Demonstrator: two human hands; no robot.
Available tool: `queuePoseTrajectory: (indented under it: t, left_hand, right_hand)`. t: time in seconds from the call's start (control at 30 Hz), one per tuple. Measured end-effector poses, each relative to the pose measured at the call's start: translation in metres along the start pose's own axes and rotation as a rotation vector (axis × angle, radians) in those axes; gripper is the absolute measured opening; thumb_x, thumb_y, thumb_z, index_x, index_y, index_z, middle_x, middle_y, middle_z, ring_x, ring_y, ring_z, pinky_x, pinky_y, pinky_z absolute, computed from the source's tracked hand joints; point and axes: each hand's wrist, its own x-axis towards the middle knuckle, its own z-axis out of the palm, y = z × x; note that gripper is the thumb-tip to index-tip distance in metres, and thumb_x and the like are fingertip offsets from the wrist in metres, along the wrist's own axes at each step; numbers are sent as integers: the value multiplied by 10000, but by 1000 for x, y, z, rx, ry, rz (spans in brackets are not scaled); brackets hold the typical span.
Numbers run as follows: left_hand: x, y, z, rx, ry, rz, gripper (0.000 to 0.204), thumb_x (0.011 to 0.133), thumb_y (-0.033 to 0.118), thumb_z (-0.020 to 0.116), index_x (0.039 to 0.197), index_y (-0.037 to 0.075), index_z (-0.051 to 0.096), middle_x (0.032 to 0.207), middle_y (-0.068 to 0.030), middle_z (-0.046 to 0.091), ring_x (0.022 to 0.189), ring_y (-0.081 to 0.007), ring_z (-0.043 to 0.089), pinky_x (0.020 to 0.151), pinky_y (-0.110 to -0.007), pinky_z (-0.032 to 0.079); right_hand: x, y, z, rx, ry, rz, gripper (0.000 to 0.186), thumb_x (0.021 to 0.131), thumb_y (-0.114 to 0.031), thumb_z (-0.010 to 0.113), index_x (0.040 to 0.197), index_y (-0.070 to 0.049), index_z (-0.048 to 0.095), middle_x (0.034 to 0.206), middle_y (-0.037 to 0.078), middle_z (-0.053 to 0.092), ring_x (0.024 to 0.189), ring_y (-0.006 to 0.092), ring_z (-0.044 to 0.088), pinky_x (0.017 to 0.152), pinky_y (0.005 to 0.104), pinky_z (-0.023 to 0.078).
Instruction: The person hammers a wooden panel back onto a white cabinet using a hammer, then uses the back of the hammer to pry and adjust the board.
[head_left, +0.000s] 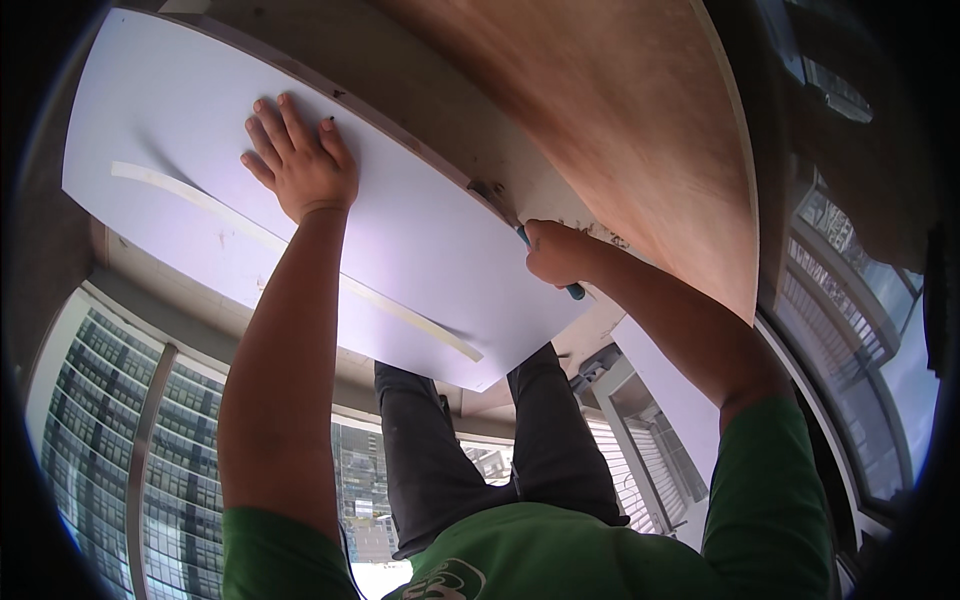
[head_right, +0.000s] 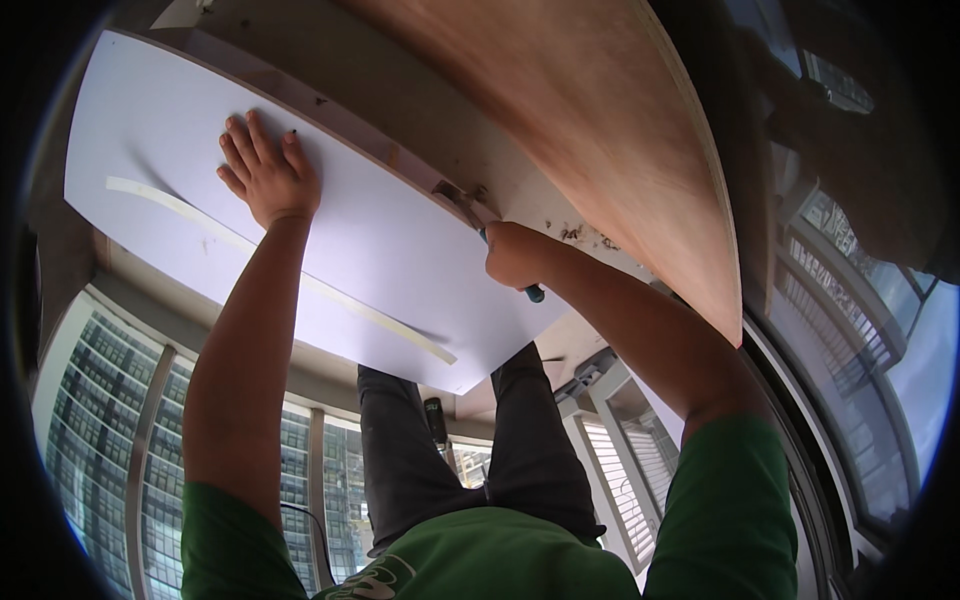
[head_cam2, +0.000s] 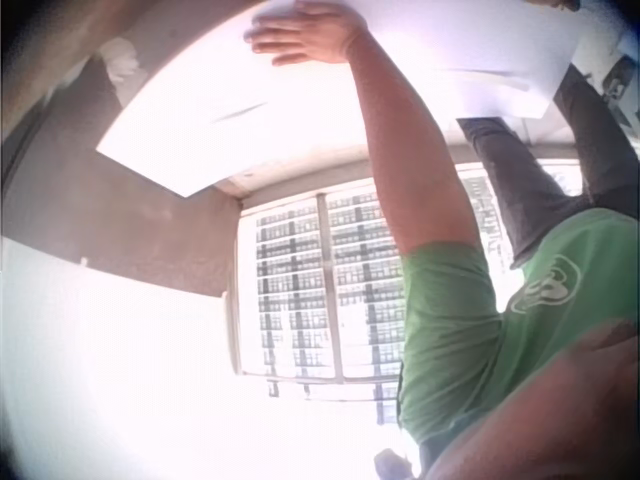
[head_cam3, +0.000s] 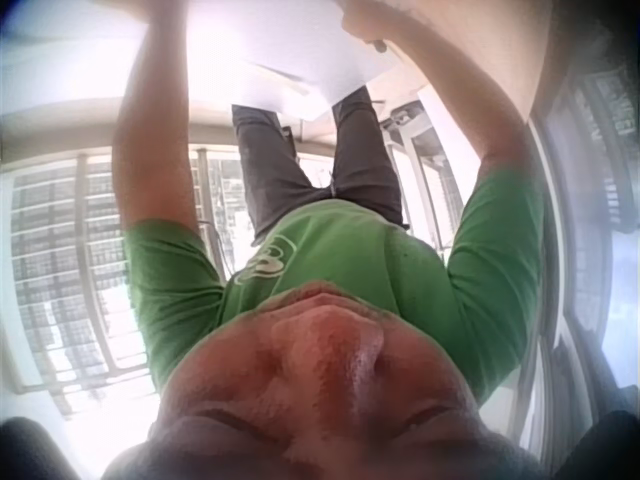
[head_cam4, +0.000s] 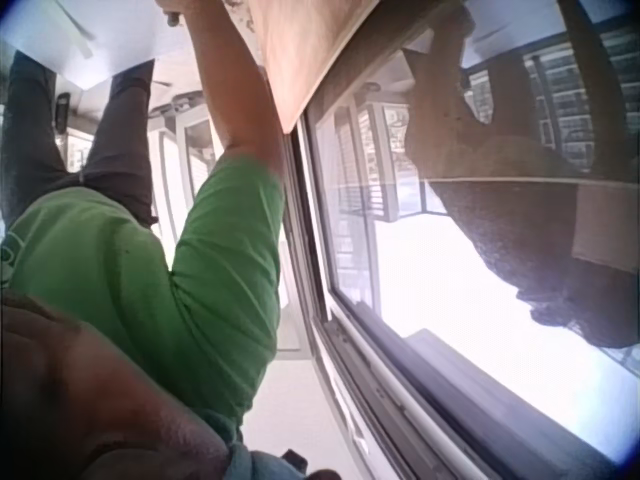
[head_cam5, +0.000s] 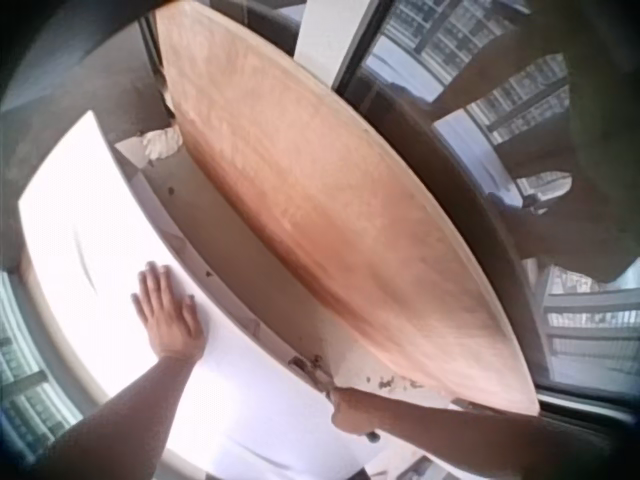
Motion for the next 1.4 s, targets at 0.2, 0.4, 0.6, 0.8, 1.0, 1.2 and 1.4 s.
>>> queuePoseTrajectory:
  t: [0.2,0.4,0.6,0.8,1.0,1.2,1.4]
  left_hand:
    - [1,1,-1,20,-13,-2,663,1032,494,323,1606,174,233,1689,-106,160,1567,-297,101,1243,-542,39]
    - [0,1,-1,1,-7,-1,660,1035,483,330,1609,174,226,1690,-102,157,1567,-295,100,1244,-538,31]
    - [0,0,-2,18,-36,-8,671,1033,469,336,1619,177,189,1701,-92,115,1571,-288,76,1246,-524,2]
    - [2,5,-8,-7,-82,-20,663,1035,458,331,1617,172,194,1699,-97,117,1571,-297,69,1244,-530,-9]
    - [0,0,-5,-8,-64,-21,666,1030,455,349,1613,166,208,1696,-105,129,1568,-304,81,1242,-533,-2]
    - [2,-2,-3,-16,-52,-10,670,1025,468,354,1608,167,220,1695,-109,132,1568,-310,80,1240,-536,5]
    - [0,-2,-1,-14,-28,5,669,1032,487,323,1611,166,223,1695,-103,145,1570,-302,82,1240,-532,14]
  right_hand:
    - [10,-31,-9,-50,-2,-36,118,882,-44,473,971,28,500,710,153,614,563,227,621,521,376,504]
    - [14,-68,-19,-95,22,-77,173,871,-34,467,1017,36,526,796,176,642,634,257,646,572,382,516]
    - [33,-99,-26,-361,56,-239,202,876,-41,458,1048,26,539,843,185,654,637,266,647,584,400,519]
    - [58,-137,-36,-375,41,-254,228,867,-40,439,1061,22,544,769,171,647,624,261,644,568,397,515]
    - [45,-193,-50,-370,50,-232,246,852,-29,450,1061,29,564,802,188,672,649,264,665,569,386,520]
    - [35,-150,-36,-320,129,-197,264,859,-44,486,1090,45,576,928,239,692,810,323,698,693,418,552]
    - [8,-55,-1,-195,137,-100,270,872,-71,507,1105,49,573,978,272,686,900,373,700,765,431,555]
